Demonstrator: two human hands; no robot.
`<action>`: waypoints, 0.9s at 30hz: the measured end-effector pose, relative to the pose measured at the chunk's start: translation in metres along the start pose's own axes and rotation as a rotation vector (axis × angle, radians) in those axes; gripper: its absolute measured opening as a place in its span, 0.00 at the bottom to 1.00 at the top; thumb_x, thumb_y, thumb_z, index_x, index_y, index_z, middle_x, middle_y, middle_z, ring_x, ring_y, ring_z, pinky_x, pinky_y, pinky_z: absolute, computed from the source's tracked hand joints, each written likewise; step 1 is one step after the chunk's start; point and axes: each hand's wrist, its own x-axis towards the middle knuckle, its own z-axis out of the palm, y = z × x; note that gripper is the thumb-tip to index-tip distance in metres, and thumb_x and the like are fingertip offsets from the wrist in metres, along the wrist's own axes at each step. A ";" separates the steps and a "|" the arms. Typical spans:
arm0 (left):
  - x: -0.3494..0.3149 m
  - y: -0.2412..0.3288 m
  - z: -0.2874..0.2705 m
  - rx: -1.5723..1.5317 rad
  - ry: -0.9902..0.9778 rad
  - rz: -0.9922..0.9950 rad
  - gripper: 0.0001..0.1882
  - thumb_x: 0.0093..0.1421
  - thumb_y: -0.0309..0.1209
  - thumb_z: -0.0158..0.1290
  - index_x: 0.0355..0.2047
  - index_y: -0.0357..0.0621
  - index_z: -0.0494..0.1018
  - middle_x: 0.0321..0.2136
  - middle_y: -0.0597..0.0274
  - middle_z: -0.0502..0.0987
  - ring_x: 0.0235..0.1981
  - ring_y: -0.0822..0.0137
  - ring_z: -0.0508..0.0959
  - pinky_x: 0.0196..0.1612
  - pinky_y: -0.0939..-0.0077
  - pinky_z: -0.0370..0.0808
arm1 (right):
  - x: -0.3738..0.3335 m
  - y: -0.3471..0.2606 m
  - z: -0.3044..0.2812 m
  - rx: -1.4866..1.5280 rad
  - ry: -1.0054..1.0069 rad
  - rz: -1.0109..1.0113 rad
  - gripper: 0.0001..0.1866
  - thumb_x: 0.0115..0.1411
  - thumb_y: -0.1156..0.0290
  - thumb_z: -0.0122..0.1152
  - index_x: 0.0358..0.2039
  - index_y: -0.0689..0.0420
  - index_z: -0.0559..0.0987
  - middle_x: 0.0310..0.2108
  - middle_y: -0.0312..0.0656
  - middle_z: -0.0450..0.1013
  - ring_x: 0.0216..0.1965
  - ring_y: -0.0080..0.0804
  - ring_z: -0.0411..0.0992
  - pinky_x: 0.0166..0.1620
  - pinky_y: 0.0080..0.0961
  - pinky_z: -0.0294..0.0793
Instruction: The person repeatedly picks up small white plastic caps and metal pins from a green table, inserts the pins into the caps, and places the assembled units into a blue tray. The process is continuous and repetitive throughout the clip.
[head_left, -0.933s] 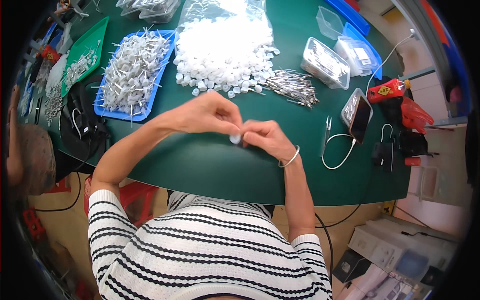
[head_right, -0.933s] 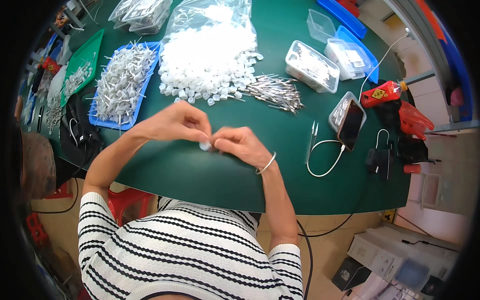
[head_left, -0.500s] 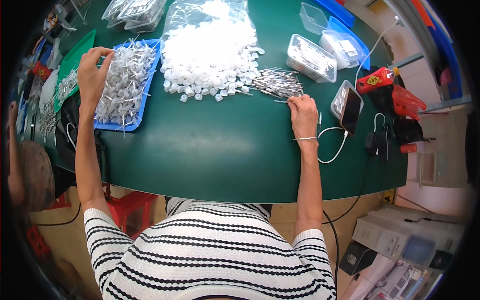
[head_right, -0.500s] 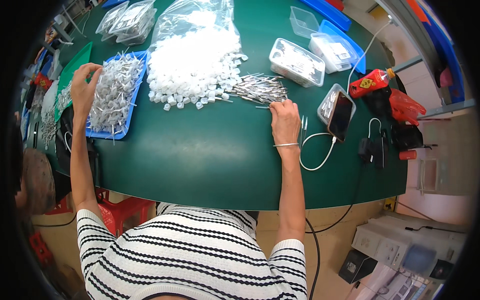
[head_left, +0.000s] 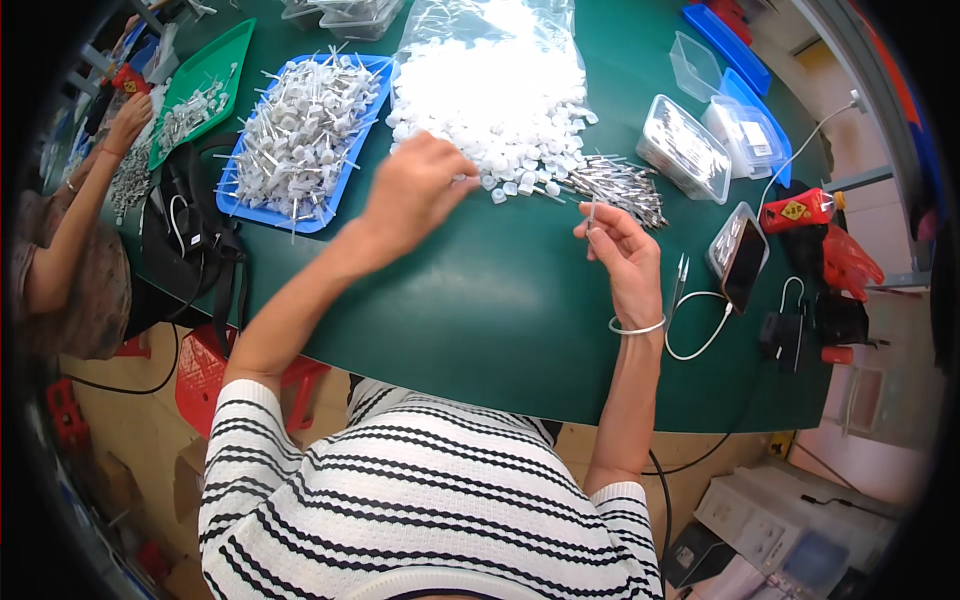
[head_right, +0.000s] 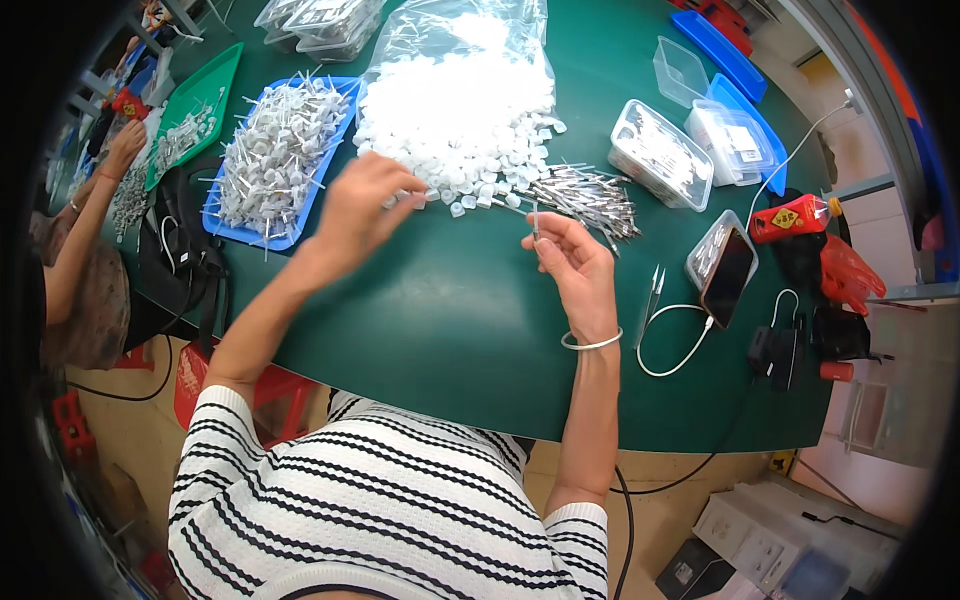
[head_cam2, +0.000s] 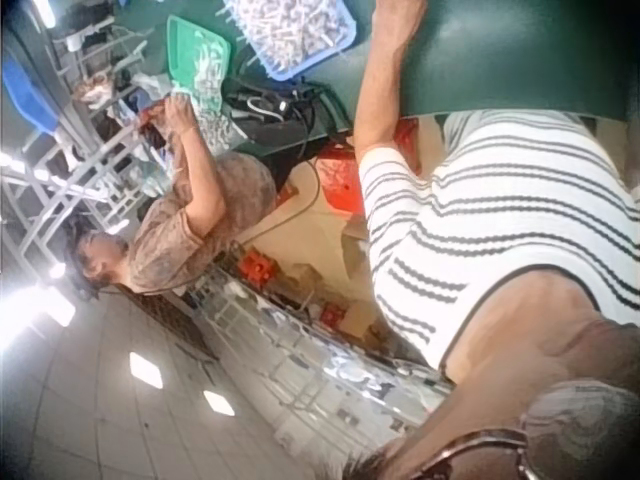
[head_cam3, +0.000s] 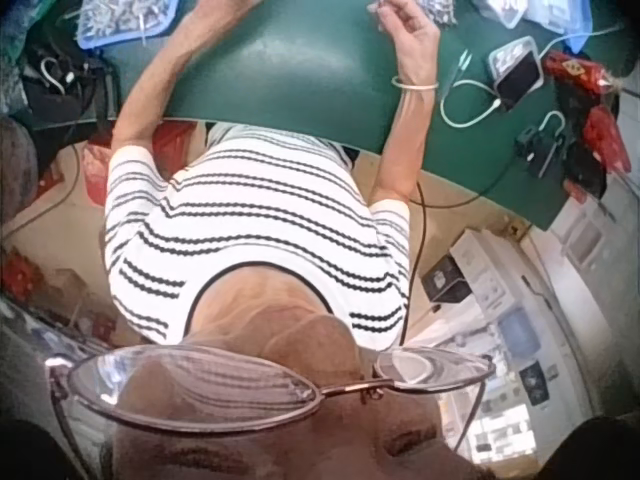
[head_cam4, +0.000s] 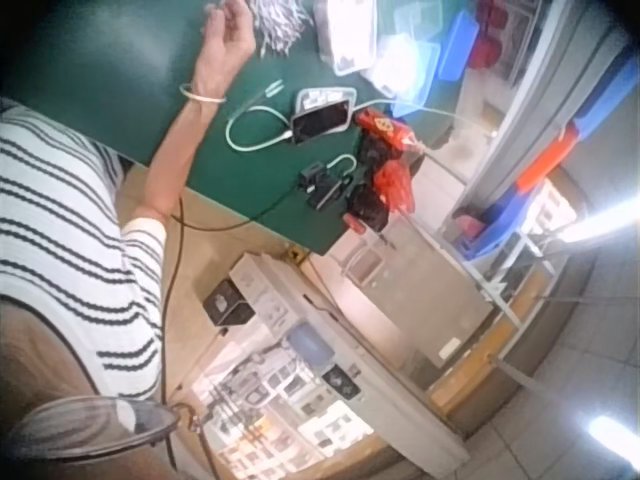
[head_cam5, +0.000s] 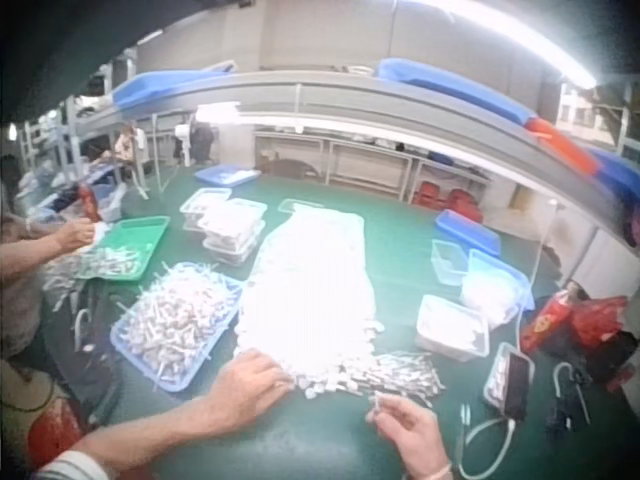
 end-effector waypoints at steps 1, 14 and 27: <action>-0.004 0.000 0.018 -0.004 -0.017 0.020 0.09 0.48 0.28 0.63 0.30 0.44 0.76 0.28 0.60 0.75 0.33 0.59 0.73 0.37 0.66 0.71 | 0.003 0.000 0.002 0.073 -0.024 -0.008 0.11 0.61 0.74 0.59 0.42 0.65 0.76 0.38 0.40 0.76 0.35 0.21 0.72 0.38 0.17 0.70; -0.015 0.007 0.059 -0.085 -0.011 0.036 0.11 0.47 0.21 0.61 0.30 0.42 0.72 0.30 0.61 0.74 0.34 0.59 0.72 0.36 0.67 0.71 | 0.003 0.028 -0.003 0.627 0.027 0.056 0.13 0.61 0.76 0.58 0.46 0.64 0.74 0.37 0.43 0.75 0.33 0.22 0.73 0.41 0.22 0.76; -0.028 0.009 0.062 -0.182 -0.038 -0.037 0.09 0.51 0.20 0.59 0.34 0.41 0.75 0.27 0.59 0.74 0.30 0.59 0.76 0.33 0.70 0.73 | -0.001 0.025 0.010 0.550 0.034 0.080 0.10 0.62 0.75 0.57 0.43 0.62 0.74 0.38 0.44 0.75 0.35 0.24 0.75 0.42 0.24 0.77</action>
